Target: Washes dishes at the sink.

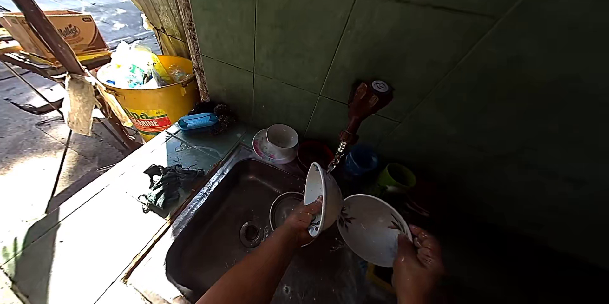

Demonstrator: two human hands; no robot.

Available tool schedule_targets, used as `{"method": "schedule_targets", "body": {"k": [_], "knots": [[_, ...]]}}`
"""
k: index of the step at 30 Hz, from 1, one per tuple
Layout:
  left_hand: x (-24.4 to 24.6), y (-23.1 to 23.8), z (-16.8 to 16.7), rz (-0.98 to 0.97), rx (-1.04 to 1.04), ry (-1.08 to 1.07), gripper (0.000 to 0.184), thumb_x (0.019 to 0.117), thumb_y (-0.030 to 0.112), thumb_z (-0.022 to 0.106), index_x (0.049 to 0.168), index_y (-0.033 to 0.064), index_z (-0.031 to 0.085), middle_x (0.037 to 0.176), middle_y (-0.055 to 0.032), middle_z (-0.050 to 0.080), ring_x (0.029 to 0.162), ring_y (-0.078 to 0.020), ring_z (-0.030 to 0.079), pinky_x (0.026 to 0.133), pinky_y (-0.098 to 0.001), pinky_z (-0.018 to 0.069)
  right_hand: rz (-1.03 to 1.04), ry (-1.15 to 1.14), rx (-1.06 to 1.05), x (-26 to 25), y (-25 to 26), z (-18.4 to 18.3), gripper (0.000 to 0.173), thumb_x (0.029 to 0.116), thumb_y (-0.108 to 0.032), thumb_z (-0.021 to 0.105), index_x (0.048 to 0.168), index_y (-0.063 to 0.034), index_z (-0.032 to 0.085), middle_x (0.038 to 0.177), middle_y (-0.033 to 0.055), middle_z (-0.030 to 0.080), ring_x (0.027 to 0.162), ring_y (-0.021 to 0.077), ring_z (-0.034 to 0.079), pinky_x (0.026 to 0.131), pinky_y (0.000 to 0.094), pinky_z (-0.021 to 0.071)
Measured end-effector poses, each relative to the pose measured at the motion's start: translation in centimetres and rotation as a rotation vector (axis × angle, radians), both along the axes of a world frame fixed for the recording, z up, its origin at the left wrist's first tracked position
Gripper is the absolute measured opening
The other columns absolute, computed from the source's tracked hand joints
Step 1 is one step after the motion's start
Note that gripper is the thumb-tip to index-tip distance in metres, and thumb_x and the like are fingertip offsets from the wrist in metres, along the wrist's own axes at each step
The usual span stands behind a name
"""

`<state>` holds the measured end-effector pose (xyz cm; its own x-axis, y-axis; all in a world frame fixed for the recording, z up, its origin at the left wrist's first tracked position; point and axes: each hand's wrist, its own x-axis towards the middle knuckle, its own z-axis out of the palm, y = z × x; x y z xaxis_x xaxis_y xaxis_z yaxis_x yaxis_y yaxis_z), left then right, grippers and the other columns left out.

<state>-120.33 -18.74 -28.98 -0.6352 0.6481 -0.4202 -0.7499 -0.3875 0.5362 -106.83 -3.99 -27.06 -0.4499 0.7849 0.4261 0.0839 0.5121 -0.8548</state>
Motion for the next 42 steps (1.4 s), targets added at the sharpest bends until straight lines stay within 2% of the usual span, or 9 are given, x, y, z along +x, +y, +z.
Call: {"method": "schedule_targets", "body": {"k": [8, 11, 18, 23, 25, 28, 34, 37, 42], "knots": [[-1.4, -4.4, 2.8, -0.283, -0.402, 0.438, 0.025, 0.1015, 0.009, 0.061, 0.123, -0.0039, 0.060, 0.109, -0.0095, 0.065, 0.098, -0.0123, 0.064, 0.090, -0.0309, 0.0539, 0.031, -0.162, -0.088, -0.8, -1.5, -1.8, 0.022, 0.0962, 0.007, 0.052, 0.115, 0.0167, 0.059, 0.101, 0.0217, 0.066, 0.091, 0.0142, 0.064, 0.085, 0.0286, 0.0539], [-0.8, -7.0, 4.9, -0.365, -0.521, 0.387, 0.021, 0.1048, 0.017, 0.057, 0.119, 0.0018, 0.061, 0.101, -0.0072, 0.063, 0.087, -0.0133, 0.063, 0.077, -0.0323, 0.0553, 0.024, -0.259, -0.235, -2.0, -2.9, -2.2, 0.023, 0.0968, 0.005, 0.053, 0.119, 0.0125, 0.058, 0.098, 0.0175, 0.065, 0.086, 0.0142, 0.063, 0.081, 0.0306, 0.0534], [1.7, -12.1, 5.7, -0.202, -0.501, -0.006, 0.028, 0.1061, 0.011, 0.052, 0.132, 0.0020, 0.048, 0.107, -0.0133, 0.066, 0.094, -0.0222, 0.069, 0.080, -0.0385, 0.0598, 0.173, -0.252, -0.563, -4.2, -7.1, -4.1, 0.023, 0.0938, 0.009, 0.058, 0.117, 0.0127, 0.058, 0.097, 0.0183, 0.065, 0.084, 0.0175, 0.064, 0.077, 0.0331, 0.0555], [2.8, -15.4, 4.5, -0.043, -0.599, 0.440, 0.018, 0.1065, 0.014, 0.051, 0.112, 0.0030, 0.064, 0.094, -0.0029, 0.067, 0.083, -0.0090, 0.066, 0.076, -0.0277, 0.0570, 0.258, -0.225, -0.707, -5.3, -10.2, -4.3, 0.026, 0.0922, 0.013, 0.055, 0.118, 0.0137, 0.055, 0.100, 0.0182, 0.061, 0.085, 0.0172, 0.062, 0.077, 0.0312, 0.0548], [2.8, -16.9, 4.1, -0.045, -0.624, 0.706, 0.026, 0.1018, 0.014, 0.053, 0.121, 0.0066, 0.069, 0.123, -0.0033, 0.062, 0.105, -0.0070, 0.062, 0.088, -0.0249, 0.0540, 0.275, -0.228, -0.733, -5.7, -11.0, -3.7, 0.023, 0.0930, 0.013, 0.056, 0.116, 0.0127, 0.056, 0.098, 0.0167, 0.061, 0.084, 0.0157, 0.062, 0.075, 0.0290, 0.0548], [3.1, -18.2, 3.8, -0.102, -0.613, 0.796, 0.036, 0.0974, 0.017, 0.053, 0.130, 0.0146, 0.069, 0.164, -0.0196, 0.021, 0.141, -0.0200, 0.042, 0.105, -0.0299, 0.0479, 0.327, -0.209, -0.788, -6.0, -12.2, -2.4, 0.022, 0.0945, 0.011, 0.055, 0.117, 0.0112, 0.056, 0.094, 0.0136, 0.063, 0.078, 0.0114, 0.064, 0.072, 0.0254, 0.0554], [2.9, -19.1, 1.2, 0.078, -0.632, 1.009, 0.025, 0.0999, 0.013, 0.053, 0.107, 0.0007, 0.074, 0.145, -0.0140, 0.056, 0.129, -0.0075, 0.056, 0.107, -0.0239, 0.0470, 0.736, 0.166, -0.840, -5.8, -12.0, -3.5, 0.026, 0.0839, 0.005, 0.062, 0.109, 0.0029, 0.058, 0.108, 0.0077, 0.071, 0.100, 0.0110, 0.069, 0.087, 0.0280, 0.0595], [2.1, -19.9, -0.9, 0.283, -0.717, 1.533, 0.022, 0.0962, 0.005, 0.055, 0.102, -0.0036, 0.075, 0.147, -0.0215, 0.055, 0.145, -0.0294, 0.046, 0.121, -0.0421, 0.0380, 0.588, -0.161, -0.422, -6.1, -8.3, -4.7, 0.050, 0.0827, -0.015, 0.065, 0.127, 0.0090, 0.059, 0.137, 0.0212, 0.058, 0.129, 0.0246, 0.055, 0.103, 0.0369, 0.0498], [2.9, -20.7, -1.0, 0.443, -0.970, 1.799, 0.028, 0.1008, 0.012, 0.050, 0.115, 0.0001, 0.071, 0.147, -0.0201, 0.056, 0.143, -0.0335, 0.048, 0.121, -0.0517, 0.0339, 0.276, -0.953, -0.696, -8.0, -6.6, -7.2, 0.062, 0.1013, -0.046, 0.062, 0.140, 0.0008, 0.047, 0.105, 0.0253, 0.065, 0.078, 0.0322, 0.068, 0.068, 0.0469, 0.0566]]}}
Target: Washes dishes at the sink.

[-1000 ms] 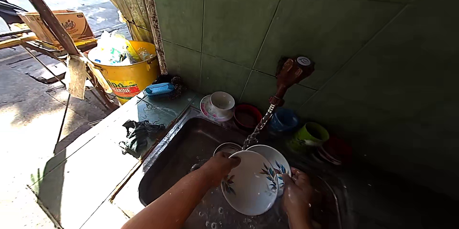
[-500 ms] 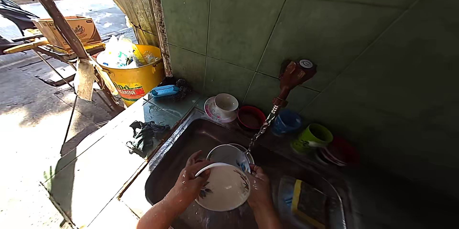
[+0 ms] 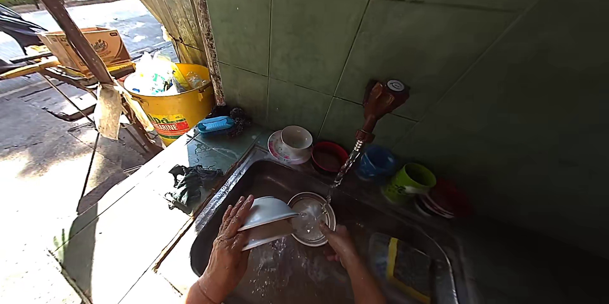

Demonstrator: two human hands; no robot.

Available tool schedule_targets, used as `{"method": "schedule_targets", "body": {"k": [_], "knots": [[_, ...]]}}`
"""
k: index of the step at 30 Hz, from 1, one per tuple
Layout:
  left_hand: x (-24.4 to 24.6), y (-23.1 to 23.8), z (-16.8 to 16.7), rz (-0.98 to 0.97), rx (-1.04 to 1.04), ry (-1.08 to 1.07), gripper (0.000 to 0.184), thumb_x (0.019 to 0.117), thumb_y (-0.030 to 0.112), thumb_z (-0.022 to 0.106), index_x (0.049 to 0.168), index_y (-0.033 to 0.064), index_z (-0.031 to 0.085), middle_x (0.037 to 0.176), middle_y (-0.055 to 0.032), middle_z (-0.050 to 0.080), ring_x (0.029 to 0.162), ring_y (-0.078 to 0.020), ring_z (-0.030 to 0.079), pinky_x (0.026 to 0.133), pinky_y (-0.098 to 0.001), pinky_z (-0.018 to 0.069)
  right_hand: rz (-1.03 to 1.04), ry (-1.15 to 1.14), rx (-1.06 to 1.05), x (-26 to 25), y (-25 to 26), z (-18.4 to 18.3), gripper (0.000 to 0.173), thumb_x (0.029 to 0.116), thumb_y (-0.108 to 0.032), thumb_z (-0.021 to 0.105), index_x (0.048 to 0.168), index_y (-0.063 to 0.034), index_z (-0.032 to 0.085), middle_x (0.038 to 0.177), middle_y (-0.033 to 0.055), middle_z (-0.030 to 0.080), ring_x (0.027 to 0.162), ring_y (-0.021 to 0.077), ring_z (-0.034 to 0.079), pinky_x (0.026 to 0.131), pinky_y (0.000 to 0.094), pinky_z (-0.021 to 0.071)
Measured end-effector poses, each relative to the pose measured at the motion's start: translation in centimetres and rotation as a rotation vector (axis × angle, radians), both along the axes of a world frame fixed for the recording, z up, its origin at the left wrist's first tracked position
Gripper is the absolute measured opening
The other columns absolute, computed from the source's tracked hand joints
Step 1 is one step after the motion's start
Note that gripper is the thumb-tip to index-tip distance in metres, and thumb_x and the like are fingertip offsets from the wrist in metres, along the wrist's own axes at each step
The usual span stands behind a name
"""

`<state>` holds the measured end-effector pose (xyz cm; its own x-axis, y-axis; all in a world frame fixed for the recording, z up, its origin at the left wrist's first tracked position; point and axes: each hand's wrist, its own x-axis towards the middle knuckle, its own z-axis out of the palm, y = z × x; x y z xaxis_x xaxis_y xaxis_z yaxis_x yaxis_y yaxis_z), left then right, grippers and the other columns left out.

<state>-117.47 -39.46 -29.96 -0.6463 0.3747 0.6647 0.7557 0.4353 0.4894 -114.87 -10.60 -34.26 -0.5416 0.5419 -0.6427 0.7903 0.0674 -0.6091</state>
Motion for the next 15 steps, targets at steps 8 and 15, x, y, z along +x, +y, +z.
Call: {"method": "schedule_targets", "body": {"k": [8, 15], "knots": [[-0.3, -1.6, 1.4, 0.186, 0.203, -0.088, 0.034, 0.1001, 0.014, 0.051, 0.117, -0.0086, 0.070, 0.150, -0.0271, 0.050, 0.144, -0.0282, 0.047, 0.120, -0.0356, 0.0380, 0.332, 0.485, 0.563, 0.3, -3.5, 2.0, 0.038, 0.1018, 0.003, 0.046, 0.137, 0.0038, 0.062, 0.134, 0.0247, 0.065, 0.125, 0.0395, 0.063, 0.109, 0.0537, 0.0463], [0.0, -2.9, 0.3, 0.228, 0.253, -0.196, 0.033, 0.0967, 0.012, 0.051, 0.113, -0.0078, 0.072, 0.149, -0.0250, 0.052, 0.144, -0.0260, 0.046, 0.120, -0.0331, 0.0370, 0.300, 1.175, 0.898, 1.5, -1.1, 3.4, 0.035, 0.0903, 0.009, 0.049, 0.115, 0.0079, 0.074, 0.122, 0.0266, 0.070, 0.119, 0.0379, 0.068, 0.105, 0.0437, 0.0534]]}}
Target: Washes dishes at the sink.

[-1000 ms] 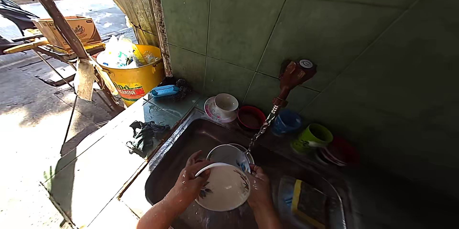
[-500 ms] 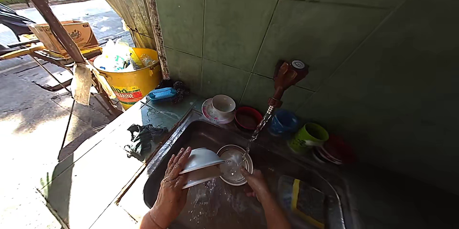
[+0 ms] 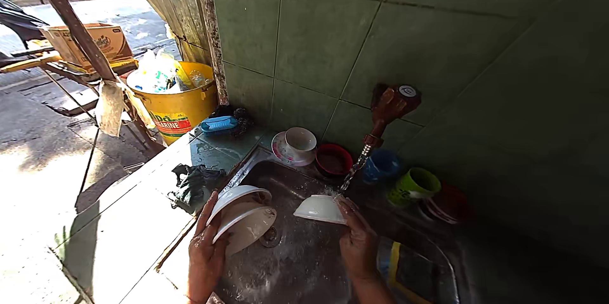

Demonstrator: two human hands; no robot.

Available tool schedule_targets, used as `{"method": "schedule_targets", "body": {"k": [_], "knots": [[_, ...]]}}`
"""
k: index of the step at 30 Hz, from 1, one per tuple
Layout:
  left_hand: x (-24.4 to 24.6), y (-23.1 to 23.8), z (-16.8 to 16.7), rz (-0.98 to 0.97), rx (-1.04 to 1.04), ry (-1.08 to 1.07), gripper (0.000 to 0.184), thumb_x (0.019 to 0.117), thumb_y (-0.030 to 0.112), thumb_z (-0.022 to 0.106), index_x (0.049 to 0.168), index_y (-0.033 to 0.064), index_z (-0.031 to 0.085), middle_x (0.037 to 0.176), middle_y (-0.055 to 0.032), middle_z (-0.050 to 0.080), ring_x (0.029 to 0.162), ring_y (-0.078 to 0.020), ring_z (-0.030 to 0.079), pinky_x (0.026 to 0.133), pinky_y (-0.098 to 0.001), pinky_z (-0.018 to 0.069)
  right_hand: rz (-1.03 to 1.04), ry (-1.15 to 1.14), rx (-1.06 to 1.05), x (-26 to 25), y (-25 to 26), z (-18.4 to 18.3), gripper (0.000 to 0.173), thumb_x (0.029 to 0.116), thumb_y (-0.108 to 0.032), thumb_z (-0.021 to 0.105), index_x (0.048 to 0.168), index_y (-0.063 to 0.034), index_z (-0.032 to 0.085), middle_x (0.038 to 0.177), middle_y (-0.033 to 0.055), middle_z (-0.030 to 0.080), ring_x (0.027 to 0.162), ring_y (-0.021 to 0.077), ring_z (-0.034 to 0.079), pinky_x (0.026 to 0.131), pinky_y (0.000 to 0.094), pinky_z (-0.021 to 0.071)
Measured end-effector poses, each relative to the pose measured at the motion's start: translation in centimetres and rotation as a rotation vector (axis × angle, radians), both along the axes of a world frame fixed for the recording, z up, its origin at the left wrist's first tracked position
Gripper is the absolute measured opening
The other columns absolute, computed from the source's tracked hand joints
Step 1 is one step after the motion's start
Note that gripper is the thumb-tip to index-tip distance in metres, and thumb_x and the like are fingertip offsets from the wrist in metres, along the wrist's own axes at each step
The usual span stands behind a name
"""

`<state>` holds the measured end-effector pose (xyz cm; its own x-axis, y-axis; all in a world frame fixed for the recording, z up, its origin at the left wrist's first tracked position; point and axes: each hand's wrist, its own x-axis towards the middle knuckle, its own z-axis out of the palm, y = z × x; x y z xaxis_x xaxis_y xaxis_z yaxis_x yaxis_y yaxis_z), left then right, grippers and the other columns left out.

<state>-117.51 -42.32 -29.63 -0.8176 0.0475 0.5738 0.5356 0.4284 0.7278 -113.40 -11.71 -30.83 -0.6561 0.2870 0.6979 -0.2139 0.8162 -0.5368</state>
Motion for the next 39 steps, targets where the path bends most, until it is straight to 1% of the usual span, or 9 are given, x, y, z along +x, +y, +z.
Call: {"method": "schedule_targets", "body": {"k": [5, 8, 12, 16, 18, 28, 33, 37, 39], "knots": [[0.3, 0.3, -0.6, -0.038, 0.004, -0.005, 0.034, 0.0979, 0.015, 0.050, 0.115, -0.0046, 0.072, 0.149, -0.0223, 0.052, 0.145, -0.0255, 0.046, 0.121, -0.0349, 0.0363, -0.014, 0.112, -0.331, 2.1, 1.1, -0.4, 0.036, 0.0923, 0.007, 0.046, 0.120, 0.0203, 0.063, 0.125, 0.0278, 0.068, 0.124, 0.0178, 0.065, 0.109, 0.0269, 0.0480], [0.2, 1.0, -0.5, -0.061, 0.060, -0.019, 0.034, 0.0981, 0.013, 0.050, 0.115, -0.0073, 0.071, 0.150, -0.0247, 0.050, 0.145, -0.0269, 0.045, 0.121, -0.0353, 0.0366, -0.138, 0.096, -0.856, 1.7, -0.4, -0.5, 0.027, 0.1004, -0.001, 0.049, 0.119, 0.0151, 0.060, 0.110, 0.0123, 0.071, 0.099, 0.0044, 0.070, 0.087, 0.0218, 0.0587], [0.2, 2.0, 0.2, -0.047, 0.141, -0.050, 0.039, 0.1013, 0.020, 0.049, 0.116, -0.0096, 0.070, 0.148, -0.0265, 0.051, 0.145, -0.0274, 0.045, 0.121, -0.0348, 0.0360, -0.191, -0.117, -1.367, 0.5, -2.3, 1.6, 0.028, 0.1084, -0.009, 0.045, 0.133, 0.0037, 0.051, 0.104, 0.0168, 0.068, 0.082, 0.0214, 0.073, 0.065, 0.0380, 0.0640], [0.6, 2.7, 1.1, 0.107, 0.198, -0.273, 0.037, 0.0991, 0.021, 0.049, 0.105, -0.0066, 0.073, 0.139, -0.0256, 0.059, 0.135, -0.0236, 0.054, 0.113, -0.0338, 0.0422, -0.168, -0.405, -1.509, 0.2, -3.3, 2.8, 0.030, 0.1038, 0.003, 0.042, 0.134, 0.0058, 0.045, 0.104, 0.0252, 0.064, 0.072, 0.0296, 0.072, 0.058, 0.0413, 0.0629], [0.7, 2.5, 1.5, 0.175, 0.255, -0.456, 0.036, 0.1015, 0.020, 0.048, 0.110, -0.0060, 0.071, 0.137, -0.0238, 0.059, 0.129, -0.0213, 0.057, 0.109, -0.0346, 0.0455, -0.138, -0.494, -1.513, 0.5, -3.5, 3.1, 0.031, 0.1025, 0.006, 0.041, 0.133, 0.0070, 0.044, 0.104, 0.0270, 0.064, 0.071, 0.0320, 0.072, 0.057, 0.0429, 0.0633], [0.7, 1.8, -0.3, 0.270, 0.634, -0.673, 0.028, 0.1074, 0.013, 0.045, 0.113, -0.0055, 0.065, 0.096, -0.0120, 0.071, 0.084, -0.0155, 0.071, 0.076, -0.0352, 0.0613, 0.007, -0.670, -1.863, 2.9, -1.9, 2.7, 0.024, 0.1061, -0.007, 0.033, 0.115, 0.0027, 0.053, 0.088, 0.0207, 0.071, 0.063, 0.0236, 0.071, 0.049, 0.0284, 0.0577], [0.8, 2.2, 0.1, 0.306, 0.544, -0.677, 0.029, 0.1075, 0.016, 0.046, 0.115, -0.0049, 0.065, 0.105, -0.0149, 0.068, 0.087, -0.0166, 0.068, 0.079, -0.0360, 0.0584, -0.071, -0.813, -1.550, 2.3, -3.0, 3.5, 0.025, 0.0998, 0.008, 0.039, 0.124, 0.0050, 0.047, 0.092, 0.0246, 0.069, 0.067, 0.0304, 0.072, 0.054, 0.0396, 0.0615], [0.7, 2.4, -0.3, 0.336, 0.447, -0.646, 0.031, 0.1059, 0.018, 0.047, 0.111, -0.0048, 0.067, 0.109, -0.0165, 0.067, 0.086, -0.0166, 0.067, 0.077, -0.0362, 0.0570, 0.003, -0.700, -0.548, 3.1, -3.0, 2.9, 0.049, 0.0909, 0.008, 0.046, 0.139, 0.0070, 0.056, 0.128, 0.0229, 0.067, 0.116, 0.0282, 0.067, 0.099, 0.0441, 0.0525], [0.9, 2.6, -0.2, 0.350, 0.358, -0.610, 0.030, 0.1049, 0.018, 0.048, 0.107, -0.0037, 0.069, 0.118, -0.0175, 0.067, 0.103, -0.0164, 0.066, 0.089, -0.0345, 0.0537, 0.020, -0.412, -0.178, 3.4, -2.9, 2.4, 0.047, 0.0888, 0.009, 0.046, 0.132, 0.0070, 0.065, 0.131, 0.0238, 0.067, 0.119, 0.0348, 0.068, 0.100, 0.0493, 0.0544]]}}
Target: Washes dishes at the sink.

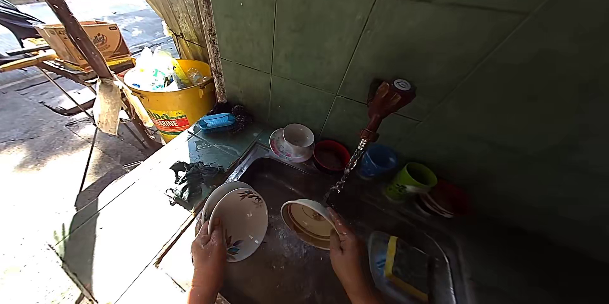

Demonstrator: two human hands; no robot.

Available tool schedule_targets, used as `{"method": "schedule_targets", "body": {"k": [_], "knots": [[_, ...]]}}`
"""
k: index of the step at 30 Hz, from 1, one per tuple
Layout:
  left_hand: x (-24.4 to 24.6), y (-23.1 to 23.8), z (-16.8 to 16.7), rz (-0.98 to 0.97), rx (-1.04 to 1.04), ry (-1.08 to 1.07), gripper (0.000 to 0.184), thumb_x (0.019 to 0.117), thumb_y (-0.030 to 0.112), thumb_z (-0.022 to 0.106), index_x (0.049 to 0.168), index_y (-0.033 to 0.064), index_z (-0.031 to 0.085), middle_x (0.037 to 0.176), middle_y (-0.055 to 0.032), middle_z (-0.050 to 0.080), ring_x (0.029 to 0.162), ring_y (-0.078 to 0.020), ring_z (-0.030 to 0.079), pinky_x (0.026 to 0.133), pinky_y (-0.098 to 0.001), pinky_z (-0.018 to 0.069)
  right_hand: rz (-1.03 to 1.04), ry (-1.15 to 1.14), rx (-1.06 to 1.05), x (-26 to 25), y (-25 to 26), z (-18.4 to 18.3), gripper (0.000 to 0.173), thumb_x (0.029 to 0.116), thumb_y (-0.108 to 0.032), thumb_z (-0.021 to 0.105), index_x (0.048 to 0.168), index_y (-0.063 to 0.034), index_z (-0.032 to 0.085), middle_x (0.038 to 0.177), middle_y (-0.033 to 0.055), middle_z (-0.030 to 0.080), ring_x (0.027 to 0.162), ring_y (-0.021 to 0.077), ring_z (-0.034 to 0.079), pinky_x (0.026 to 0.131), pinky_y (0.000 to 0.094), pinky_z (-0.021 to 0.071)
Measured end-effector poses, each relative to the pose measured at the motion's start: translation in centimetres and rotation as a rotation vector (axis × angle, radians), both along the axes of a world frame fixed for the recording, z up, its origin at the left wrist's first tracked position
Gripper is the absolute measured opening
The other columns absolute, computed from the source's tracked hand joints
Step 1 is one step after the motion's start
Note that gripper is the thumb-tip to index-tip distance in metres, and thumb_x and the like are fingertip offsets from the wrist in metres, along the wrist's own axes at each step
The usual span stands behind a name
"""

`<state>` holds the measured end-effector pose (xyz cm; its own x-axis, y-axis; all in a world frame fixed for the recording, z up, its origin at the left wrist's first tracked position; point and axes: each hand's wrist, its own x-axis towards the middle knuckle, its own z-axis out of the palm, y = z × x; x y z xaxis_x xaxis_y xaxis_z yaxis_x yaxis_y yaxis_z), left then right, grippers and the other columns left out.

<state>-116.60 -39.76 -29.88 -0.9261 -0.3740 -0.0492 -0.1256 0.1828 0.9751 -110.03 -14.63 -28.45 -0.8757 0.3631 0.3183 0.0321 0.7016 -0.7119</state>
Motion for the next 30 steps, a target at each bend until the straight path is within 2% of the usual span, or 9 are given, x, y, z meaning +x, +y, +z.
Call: {"method": "schedule_targets", "body": {"k": [4, 7, 10, 13, 17, 21, 23, 27, 30], "knots": [[0.1, 0.7, -0.3, -0.087, -0.100, 0.096, 0.031, 0.1029, 0.013, 0.049, 0.108, -0.0090, 0.070, 0.146, -0.0310, 0.051, 0.143, -0.0336, 0.045, 0.117, -0.0428, 0.0367, 0.067, 0.354, -0.012, -0.5, -0.5, 0.8, 0.035, 0.0905, 0.005, 0.049, 0.116, 0.0089, 0.072, 0.126, 0.0271, 0.067, 0.121, 0.0259, 0.067, 0.104, 0.0296, 0.0529], [0.7, 2.4, 0.0, -0.173, 0.137, 0.048, 0.035, 0.1062, 0.019, 0.045, 0.120, -0.0069, 0.065, 0.132, -0.0177, 0.063, 0.121, -0.0143, 0.062, 0.103, -0.0289, 0.0506, 0.055, 0.191, -0.295, -0.7, -2.1, 1.3, 0.038, 0.0916, 0.002, 0.050, 0.124, 0.0095, 0.067, 0.134, 0.0275, 0.062, 0.128, 0.0253, 0.061, 0.107, 0.0311, 0.0501], [1.6, 4.6, 0.3, -0.230, 0.516, -0.062, 0.040, 0.1116, 0.023, 0.036, 0.111, -0.0041, 0.066, 0.093, -0.0109, 0.074, 0.085, -0.0164, 0.074, 0.079, -0.0345, 0.0631, 0.061, -0.050, -0.367, -0.6, -3.0, 2.2, 0.041, 0.0948, 0.000, 0.050, 0.133, 0.0062, 0.062, 0.127, 0.0229, 0.068, 0.118, 0.0233, 0.067, 0.101, 0.0361, 0.0540], [2.3, 5.2, 0.3, -0.186, 0.671, -0.140, 0.050, 0.1128, 0.031, 0.031, 0.109, -0.0043, 0.067, 0.091, -0.0122, 0.076, 0.086, -0.0186, 0.075, 0.081, -0.0370, 0.0637, 0.214, -0.157, -0.275, -0.8, -1.5, 2.9, 0.035, 0.1004, -0.014, 0.053, 0.128, 0.0046, 0.065, 0.104, 0.0148, 0.075, 0.097, 0.0174, 0.074, 0.089, 0.0360, 0.0587], [3.1, 4.8, 1.8, -0.230, 0.783, -0.262, 0.075, 0.1083, 0.055, 0.008, 0.133, 0.0000, 0.053, 0.109, -0.0123, 0.074, 0.102, -0.0197, 0.073, 0.089, -0.0404, 0.0614, 0.252, -0.273, -0.064, -1.7, -1.6, 3.4, 0.032, 0.1028, -0.016, 0.053, 0.118, 0.0054, 0.071, 0.108, 0.0223, 0.073, 0.101, 0.0332, 0.071, 0.093, 0.0485, 0.0554], [3.2, 3.7, 1.1, -0.285, 0.575, -0.251, 0.016, 0.0995, 0.008, 0.058, 0.109, -0.0050, 0.062, 0.086, -0.0104, 0.076, 0.079, -0.0178, 0.076, 0.076, -0.0358, 0.0644, 0.199, 0.061, -0.029, -2.8, -2.5, 0.7, 0.028, 0.0966, -0.019, 0.059, 0.100, 0.0026, 0.077, 0.092, 0.0169, 0.072, 0.077, 0.0247, 0.071, 0.070, 0.0400, 0.0599], [2.7, 3.2, 0.9, -0.239, 0.471, -0.168, 0.010, 0.0944, -0.001, 0.061, 0.103, -0.0032, 0.065, 0.082, -0.0064, 0.076, 0.074, -0.0134, 0.074, 0.072, -0.0321, 0.0639, 0.311, 0.068, -0.281, -3.6, -1.7, 0.7, 0.042, 0.1023, -0.032, 0.055, 0.110, 0.0043, 0.072, 0.090, 0.0069, 0.071, 0.075, 0.0096, 0.067, 0.067, 0.0259, 0.0573], [1.2, 1.1, 1.1, -0.323, 0.072, 0.284, 0.025, 0.0936, 0.005, 0.058, 0.108, -0.0126, 0.069, 0.129, -0.0218, 0.064, 0.123, -0.0121, 0.061, 0.106, -0.0236, 0.0484, 0.010, -0.437, -0.976, -8.0, 1.7, 3.5, 0.065, 0.1117, -0.049, 0.017, 0.147, 0.0014, 0.038, 0.101, 0.0176, 0.070, 0.078, 0.0260, 0.071, 0.061, 0.0378, 0.0574], [0.5, 0.1, 2.6, -0.414, -0.093, 0.474, 0.035, 0.0979, 0.012, 0.052, 0.116, -0.0154, 0.066, 0.144, -0.0325, 0.051, 0.141, -0.0227, 0.047, 0.120, -0.0298, 0.0352, -0.207, -0.533, -1.136, -11.9, 4.1, 4.8, 0.074, 0.1075, -0.061, 0.013, 0.142, -0.0003, 0.037, 0.093, 0.0198, 0.069, 0.068, 0.0271, 0.069, 0.054, 0.0360, 0.0547]]}}
